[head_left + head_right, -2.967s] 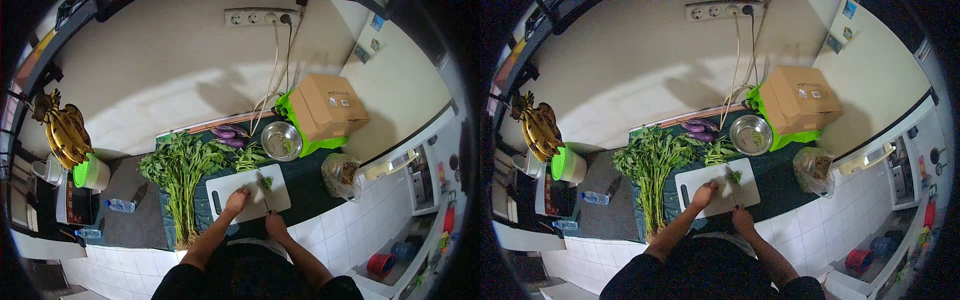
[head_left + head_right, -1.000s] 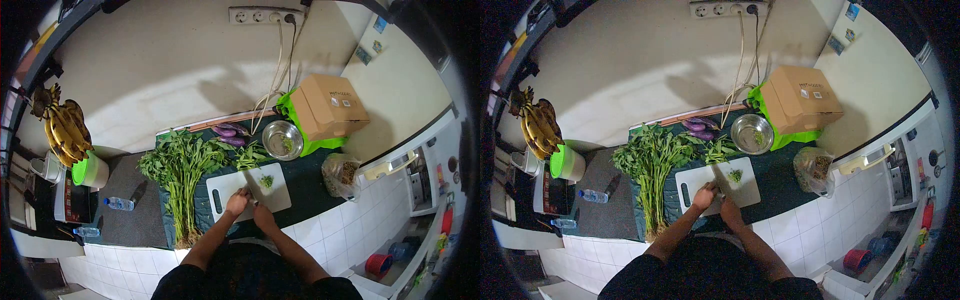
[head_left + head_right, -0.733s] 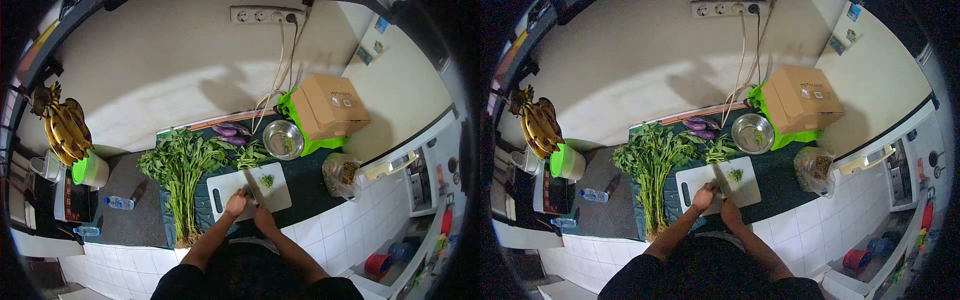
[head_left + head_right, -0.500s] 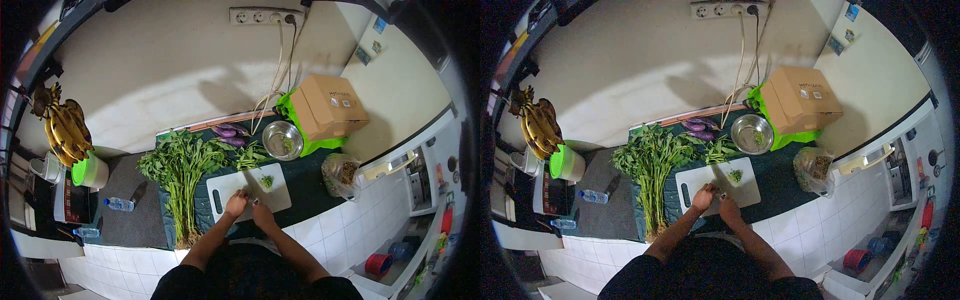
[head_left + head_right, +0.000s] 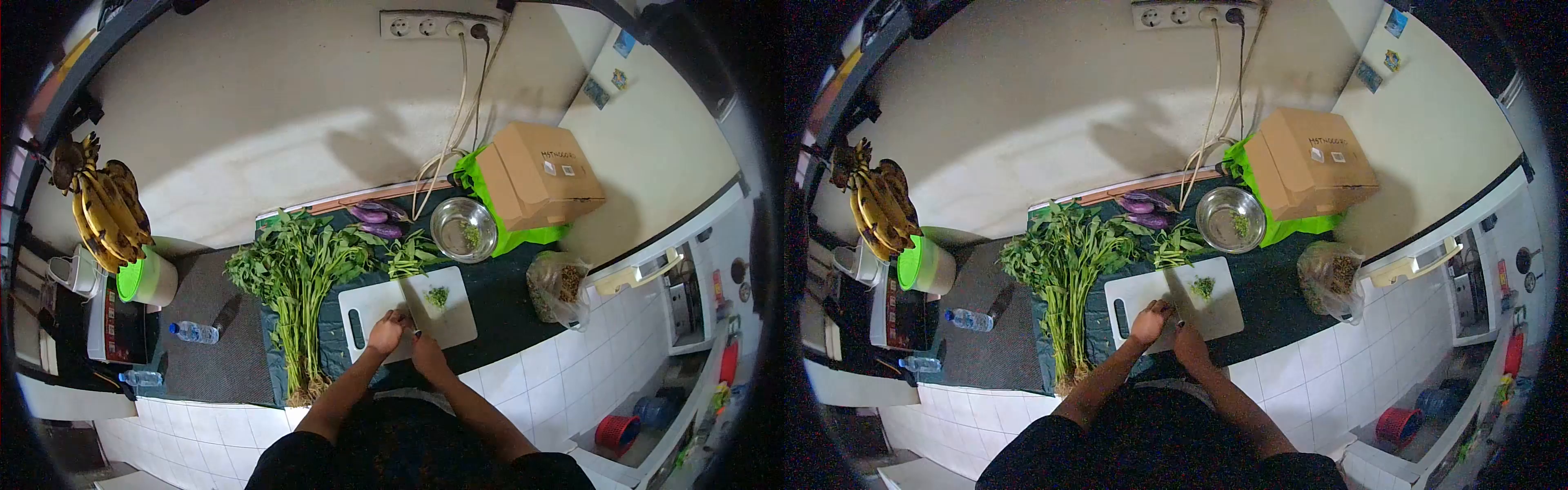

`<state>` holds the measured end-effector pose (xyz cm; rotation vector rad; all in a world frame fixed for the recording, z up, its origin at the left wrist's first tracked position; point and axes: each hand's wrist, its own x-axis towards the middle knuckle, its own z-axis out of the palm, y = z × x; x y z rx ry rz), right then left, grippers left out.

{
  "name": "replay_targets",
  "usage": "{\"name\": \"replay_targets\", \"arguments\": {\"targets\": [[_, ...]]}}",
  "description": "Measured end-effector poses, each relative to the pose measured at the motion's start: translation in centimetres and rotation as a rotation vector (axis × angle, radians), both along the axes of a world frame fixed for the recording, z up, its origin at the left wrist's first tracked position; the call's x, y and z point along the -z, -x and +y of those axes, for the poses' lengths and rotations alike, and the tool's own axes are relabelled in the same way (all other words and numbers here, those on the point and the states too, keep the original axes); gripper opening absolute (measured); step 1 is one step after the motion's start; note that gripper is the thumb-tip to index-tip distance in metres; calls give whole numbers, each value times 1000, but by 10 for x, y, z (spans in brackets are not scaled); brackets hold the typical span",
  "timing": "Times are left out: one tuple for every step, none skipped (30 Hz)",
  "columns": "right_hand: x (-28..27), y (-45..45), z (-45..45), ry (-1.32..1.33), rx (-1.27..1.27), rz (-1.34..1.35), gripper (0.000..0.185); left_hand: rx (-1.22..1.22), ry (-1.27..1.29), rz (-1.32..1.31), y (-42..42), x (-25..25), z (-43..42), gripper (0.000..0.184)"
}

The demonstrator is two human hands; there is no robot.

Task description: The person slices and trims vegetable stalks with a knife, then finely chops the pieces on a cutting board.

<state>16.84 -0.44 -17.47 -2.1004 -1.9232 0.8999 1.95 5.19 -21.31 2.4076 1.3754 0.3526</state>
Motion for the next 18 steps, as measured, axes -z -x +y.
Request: {"name": "replay_targets", "arguments": {"targets": [[5, 1, 0, 22, 111, 28, 42, 22, -15, 5, 0, -2, 0, 34], [10, 0, 2, 21, 112, 28, 42, 23, -15, 4, -1, -3, 1, 34], [10, -1, 5, 46, 76, 11, 41, 11, -20, -5, -1, -3, 1, 34], [11, -2, 6, 73, 40, -7, 41, 0, -23, -14, -1, -2, 0, 34], [11, -2, 7, 74, 44, -7, 41, 4, -22, -15, -2, -1, 0, 34], [10, -1, 10, 73, 70, -12, 41, -32, -2, -50, -3, -1, 0, 30], [8, 0, 12, 72, 94, -15, 40, -71, 18, -83, -2, -1, 0, 27], [6, 1, 12, 73, 91, -15, 40, -74, 20, -83, -2, 0, 2, 27], [8, 2, 10, 73, 67, -16, 41, -72, 49, -71, -1, -1, 3, 26], [10, 2, 7, 74, 45, -18, 41, -69, 79, -61, 0, -2, 4, 25], [11, 3, 4, 76, 42, -19, 41, -72, 82, -62, 0, -3, 4, 25], [14, 4, 0, 47, 46, -40, 40, -57, 45, -85, 0, -2, 4, 25], [16, 4, -2, 14, 52, -62, 39, -40, 5, -109, 1, -1, 4, 24], [18, 2, 1, 11, 54, -62, 39, -38, 2, -110, 1, 0, 6, 24], [12, 1, 6, 43, 20, -34, 40, -20, 11, -100, 2, 3, 7, 23], [7, 0, 9, 75, -14, -6, 40, -9, 15, -95, 2, 6, 5, 23], [1, 1, 10, 73, -12, -7, 40, 1, 19, -91, 2, 9, 4, 23], [0, 2, 11, 47, 31, 16, 40, 4, -25, -105, 3, 8, 2, 23]]}}
